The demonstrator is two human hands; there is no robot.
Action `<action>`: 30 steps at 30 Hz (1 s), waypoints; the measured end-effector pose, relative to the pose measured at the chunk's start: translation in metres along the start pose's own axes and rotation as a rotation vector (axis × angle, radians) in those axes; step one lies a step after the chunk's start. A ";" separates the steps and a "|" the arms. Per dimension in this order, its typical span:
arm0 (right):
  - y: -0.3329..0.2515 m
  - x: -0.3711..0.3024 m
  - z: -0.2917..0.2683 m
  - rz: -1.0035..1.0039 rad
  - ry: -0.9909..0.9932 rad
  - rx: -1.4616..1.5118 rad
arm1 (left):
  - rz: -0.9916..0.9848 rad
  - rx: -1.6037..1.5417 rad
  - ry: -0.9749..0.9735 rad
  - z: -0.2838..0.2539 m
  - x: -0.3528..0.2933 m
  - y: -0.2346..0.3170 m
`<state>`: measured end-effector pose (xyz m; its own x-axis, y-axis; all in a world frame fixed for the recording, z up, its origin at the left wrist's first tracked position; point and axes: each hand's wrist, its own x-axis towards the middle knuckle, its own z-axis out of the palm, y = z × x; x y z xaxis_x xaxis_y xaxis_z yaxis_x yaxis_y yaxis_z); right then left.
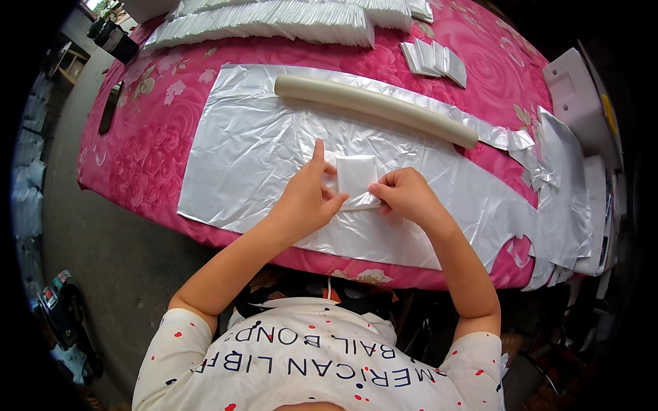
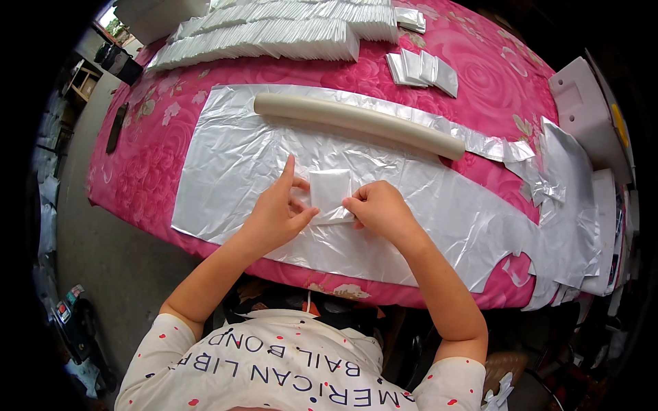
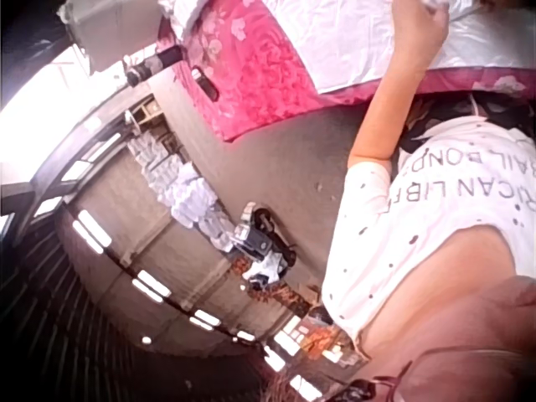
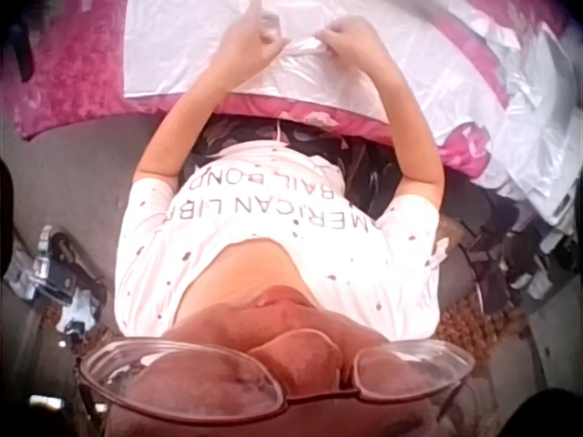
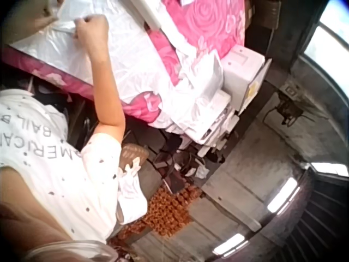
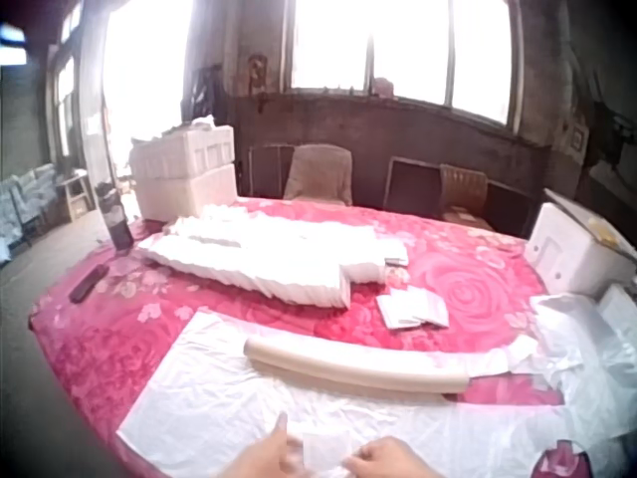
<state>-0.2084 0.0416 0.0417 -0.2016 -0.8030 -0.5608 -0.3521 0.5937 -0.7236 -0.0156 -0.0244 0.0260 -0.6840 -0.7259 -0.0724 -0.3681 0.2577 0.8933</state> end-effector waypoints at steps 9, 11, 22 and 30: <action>0.000 0.003 -0.001 -0.001 -0.020 0.020 | 0.448 0.656 -0.006 0.040 -0.005 -0.001; 0.002 0.002 -0.001 0.005 -0.009 0.028 | 0.349 0.726 -0.043 0.047 -0.001 -0.005; 0.010 -0.019 0.010 -0.240 0.230 -0.200 | 0.332 0.706 -0.049 0.055 0.002 -0.016; -0.001 -0.029 0.017 -0.656 0.331 -0.683 | 0.508 0.236 0.039 0.021 -0.032 -0.011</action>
<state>-0.1866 0.0655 0.0520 0.0129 -0.9966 0.0811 -0.9131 -0.0448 -0.4054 -0.0029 0.0088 0.0094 -0.7900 -0.4953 0.3614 -0.1326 0.7135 0.6880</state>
